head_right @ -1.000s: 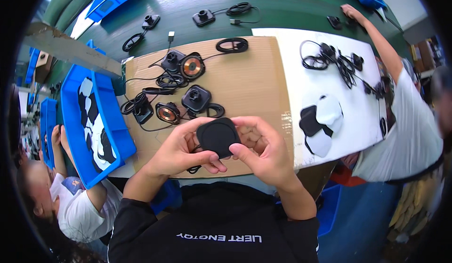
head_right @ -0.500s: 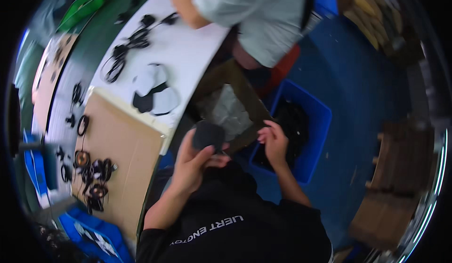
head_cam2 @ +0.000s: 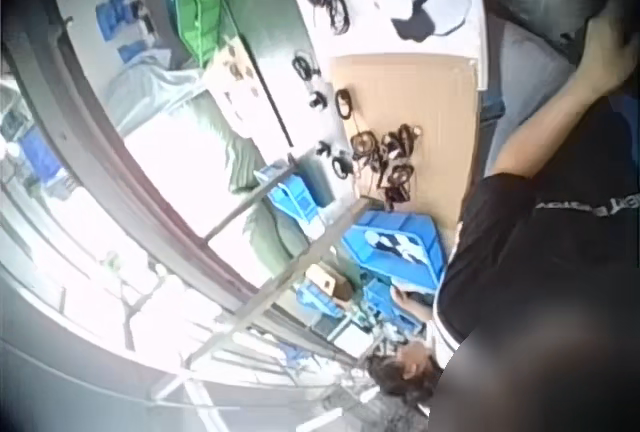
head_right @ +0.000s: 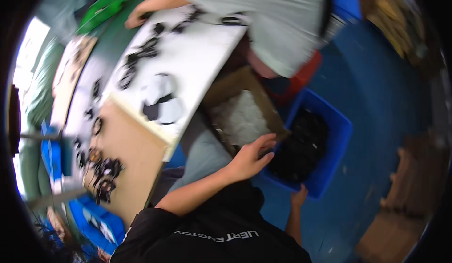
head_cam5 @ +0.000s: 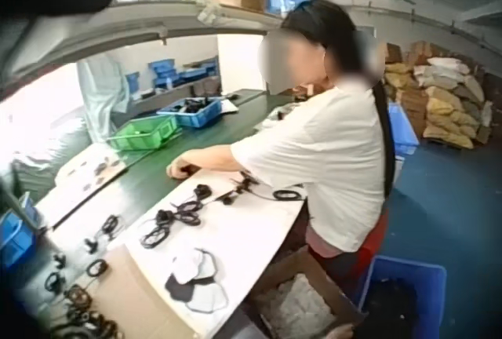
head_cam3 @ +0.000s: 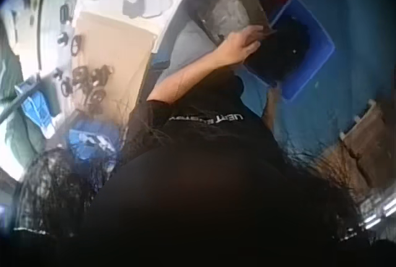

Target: Assembling speaker components on a factory production line.

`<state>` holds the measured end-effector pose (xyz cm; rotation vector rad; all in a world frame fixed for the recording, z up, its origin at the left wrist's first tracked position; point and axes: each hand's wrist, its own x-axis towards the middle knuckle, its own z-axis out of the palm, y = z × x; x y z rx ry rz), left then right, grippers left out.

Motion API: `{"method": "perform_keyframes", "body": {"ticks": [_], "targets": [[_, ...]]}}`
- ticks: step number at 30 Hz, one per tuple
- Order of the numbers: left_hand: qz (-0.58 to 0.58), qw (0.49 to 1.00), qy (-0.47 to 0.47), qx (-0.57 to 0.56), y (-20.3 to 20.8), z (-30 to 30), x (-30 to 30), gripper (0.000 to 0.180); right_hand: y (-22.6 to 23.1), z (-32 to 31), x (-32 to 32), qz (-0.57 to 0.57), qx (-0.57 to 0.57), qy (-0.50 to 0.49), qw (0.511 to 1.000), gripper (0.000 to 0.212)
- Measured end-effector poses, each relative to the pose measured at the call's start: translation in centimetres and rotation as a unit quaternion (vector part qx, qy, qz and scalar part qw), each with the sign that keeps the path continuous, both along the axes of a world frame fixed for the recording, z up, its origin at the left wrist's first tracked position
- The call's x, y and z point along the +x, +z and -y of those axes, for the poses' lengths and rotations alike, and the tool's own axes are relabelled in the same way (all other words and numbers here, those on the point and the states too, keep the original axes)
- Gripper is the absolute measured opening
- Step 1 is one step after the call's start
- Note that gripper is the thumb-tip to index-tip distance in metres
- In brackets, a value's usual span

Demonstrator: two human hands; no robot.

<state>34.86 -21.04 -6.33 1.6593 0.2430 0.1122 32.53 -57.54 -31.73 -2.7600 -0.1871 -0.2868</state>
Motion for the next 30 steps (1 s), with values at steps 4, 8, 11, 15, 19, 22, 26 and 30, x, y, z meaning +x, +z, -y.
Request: {"method": "perform_keyframes", "body": {"ticks": [4, 8, 11, 15, 19, 22, 26, 30], "targets": [[0.073, 0.934, 0.293, 0.19, 5.7, -11.8, -8.1, 0.04, -0.2, 5.4, 7.1, -0.181, -0.217, 0.218, 0.934, 0.019], [-0.048, 0.81, 0.338, 0.477, 6.1, -21.0, -14.1, 0.042, 11.9, -13.0, 14.2, -0.295, -0.305, 0.279, 0.862, 0.015], [-0.023, 0.818, 0.338, 0.465, 4.1, -23.9, -12.7, 0.044, 25.1, -30.2, 13.0, -0.256, 0.033, 0.417, 0.871, 0.01], [-0.049, 0.807, 0.407, 0.425, 3.9, -26.5, -15.1, 0.044, 30.1, -45.7, 8.6, -0.049, 0.182, 0.633, 0.751, 0.028], [-0.074, 0.721, 0.477, 0.497, 4.7, -27.2, -23.7, 0.042, 29.0, -52.1, 7.8, 0.03, 0.122, 0.708, 0.695, 0.034], [-0.154, 0.633, 0.548, 0.525, 4.8, -27.5, -29.4, 0.04, 28.0, -55.5, 7.9, 0.108, 0.049, 0.746, 0.655, 0.037], [-0.394, 0.573, 0.479, 0.536, 4.9, -30.2, -32.2, 0.035, 29.7, -55.3, 7.9, 0.089, -0.04, 0.783, 0.614, 0.038], [-0.353, 0.618, 0.483, 0.511, 5.7, -31.7, -32.8, 0.031, 29.7, -55.4, 7.7, 0.083, -0.039, 0.794, 0.601, 0.038]]}}
